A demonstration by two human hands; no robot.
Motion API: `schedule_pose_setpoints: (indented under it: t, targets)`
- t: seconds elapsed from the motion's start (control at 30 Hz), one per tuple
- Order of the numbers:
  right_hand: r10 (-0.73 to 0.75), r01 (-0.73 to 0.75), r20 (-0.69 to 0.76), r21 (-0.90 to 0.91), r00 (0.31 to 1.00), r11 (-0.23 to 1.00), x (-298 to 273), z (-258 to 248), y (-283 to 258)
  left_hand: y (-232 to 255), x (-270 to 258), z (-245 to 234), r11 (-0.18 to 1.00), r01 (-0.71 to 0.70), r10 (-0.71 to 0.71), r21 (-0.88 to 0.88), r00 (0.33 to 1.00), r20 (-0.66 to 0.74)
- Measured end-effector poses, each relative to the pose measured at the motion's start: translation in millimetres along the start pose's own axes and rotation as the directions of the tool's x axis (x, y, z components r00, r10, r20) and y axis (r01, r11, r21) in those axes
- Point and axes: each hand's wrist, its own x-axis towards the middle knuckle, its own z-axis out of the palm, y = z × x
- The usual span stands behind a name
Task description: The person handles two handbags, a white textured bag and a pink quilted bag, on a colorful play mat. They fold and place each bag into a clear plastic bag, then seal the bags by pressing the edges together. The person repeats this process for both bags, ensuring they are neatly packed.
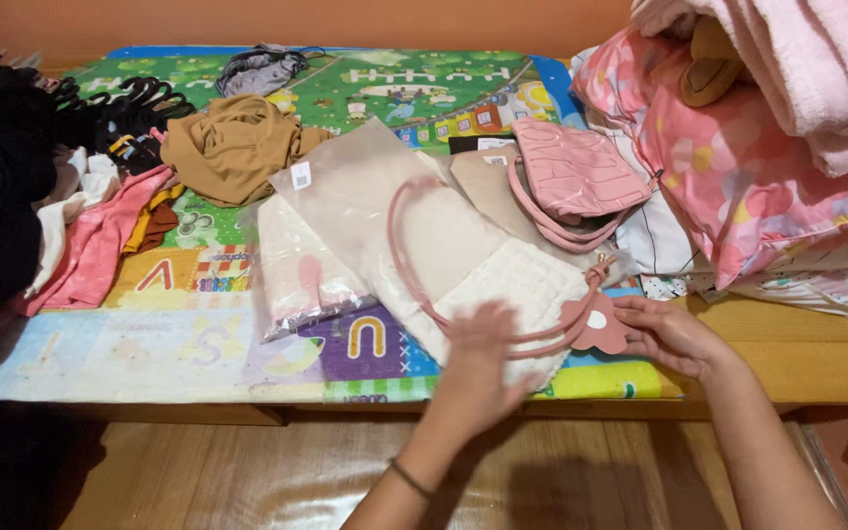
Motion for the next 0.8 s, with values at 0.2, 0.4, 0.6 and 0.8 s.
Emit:
schedule_pose_setpoints:
  t: [0.2,0.4,0.6,0.8]
  targets:
    - [-0.020,0.011,0.124,0.073,0.992,0.997,3,-9,1,17,37,20,0.990,-0.109,0.101,0.085,0.991,0.092]
    - [-0.074,0.074,0.006,0.008,0.997,0.997,12,54,12,18,54,15,0.995,-0.079,0.079,-0.060,0.997,0.007]
    - [0.027,-0.012,0.047,-0.310,0.999,0.951,14,22,10,11,13,-3,0.978,-0.208,0.208,-0.011,0.972,0.111]
    - [-0.578,0.144,-0.222,-0.842,0.785,0.519,12,-17,1,-9,-26,0,0.978,-0.208,0.203,0.036,0.973,0.112]
